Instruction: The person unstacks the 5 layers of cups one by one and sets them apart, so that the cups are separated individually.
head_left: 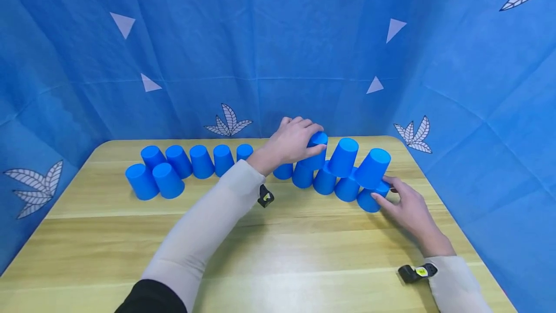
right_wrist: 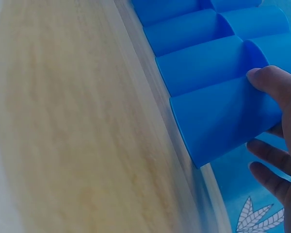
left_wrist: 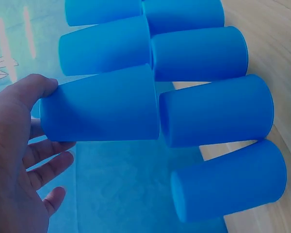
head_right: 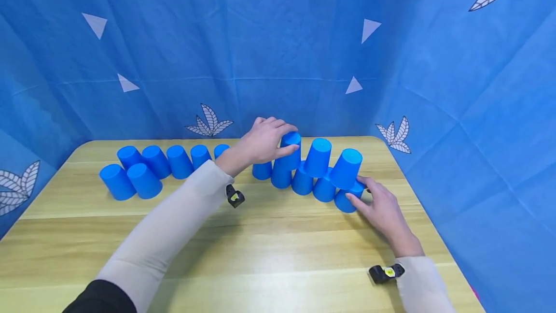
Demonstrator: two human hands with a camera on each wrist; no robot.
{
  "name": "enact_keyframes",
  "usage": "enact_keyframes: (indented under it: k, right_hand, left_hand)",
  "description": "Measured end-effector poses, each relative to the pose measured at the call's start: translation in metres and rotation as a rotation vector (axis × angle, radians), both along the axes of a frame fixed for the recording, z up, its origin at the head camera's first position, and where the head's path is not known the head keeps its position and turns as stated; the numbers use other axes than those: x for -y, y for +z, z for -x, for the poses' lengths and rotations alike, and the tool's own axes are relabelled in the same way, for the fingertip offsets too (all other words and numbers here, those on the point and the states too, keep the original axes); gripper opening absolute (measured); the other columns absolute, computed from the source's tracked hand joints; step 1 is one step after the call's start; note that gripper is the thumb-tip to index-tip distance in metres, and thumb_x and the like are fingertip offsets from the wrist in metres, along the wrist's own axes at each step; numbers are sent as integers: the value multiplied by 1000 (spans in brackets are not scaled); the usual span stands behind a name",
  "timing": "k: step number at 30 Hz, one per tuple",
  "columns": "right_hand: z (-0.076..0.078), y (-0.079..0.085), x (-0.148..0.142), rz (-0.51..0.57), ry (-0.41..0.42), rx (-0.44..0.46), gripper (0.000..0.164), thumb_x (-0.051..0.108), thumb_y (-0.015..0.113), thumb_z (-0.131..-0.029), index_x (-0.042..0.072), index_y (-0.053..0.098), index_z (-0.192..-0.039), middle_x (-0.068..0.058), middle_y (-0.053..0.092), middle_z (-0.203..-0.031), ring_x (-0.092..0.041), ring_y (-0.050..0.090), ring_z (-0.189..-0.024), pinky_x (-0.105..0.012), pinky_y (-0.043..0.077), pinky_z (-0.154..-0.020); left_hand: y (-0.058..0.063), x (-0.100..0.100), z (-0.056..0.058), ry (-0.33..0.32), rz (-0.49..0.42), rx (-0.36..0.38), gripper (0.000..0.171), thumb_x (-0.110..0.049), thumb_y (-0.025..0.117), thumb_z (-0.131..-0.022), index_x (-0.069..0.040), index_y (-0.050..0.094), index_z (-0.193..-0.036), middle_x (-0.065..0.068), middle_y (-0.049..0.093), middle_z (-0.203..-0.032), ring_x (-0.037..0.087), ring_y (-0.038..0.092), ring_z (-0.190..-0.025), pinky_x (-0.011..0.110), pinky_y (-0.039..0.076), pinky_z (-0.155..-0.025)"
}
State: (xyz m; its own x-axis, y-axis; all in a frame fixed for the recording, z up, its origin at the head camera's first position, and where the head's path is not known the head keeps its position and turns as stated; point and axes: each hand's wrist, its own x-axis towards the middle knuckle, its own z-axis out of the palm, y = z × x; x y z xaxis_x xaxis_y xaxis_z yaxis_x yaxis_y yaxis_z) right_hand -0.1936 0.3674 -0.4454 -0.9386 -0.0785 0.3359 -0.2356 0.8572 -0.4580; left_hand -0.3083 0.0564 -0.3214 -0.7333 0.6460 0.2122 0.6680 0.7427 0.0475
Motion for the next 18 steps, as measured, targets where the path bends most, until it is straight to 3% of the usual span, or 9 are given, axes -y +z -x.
enact_keyframes:
  k: [10,18]
  right_hand:
    - [-2,1,0,11,-3,3,57,36,68,-93,-3,52,-132,-26,61,-118,-49,57,-106,-65,44,-85]
    - [0,1,0,13,3,-12,56,35,68,-93,-2,52,-132,-26,62,-117,-48,57,-106,-65,44,-85]
  left_hand:
    - [3,35,-7,-4,-105,-58,51,-51,54,-95,-19,59,-135,2,60,-127,23,52,-118,46,38,-94]
    - [4,63,-15,65,-94,-73,53,-54,55,-94,-19,59,-133,3,60,-129,25,51,-120,48,37,-96]
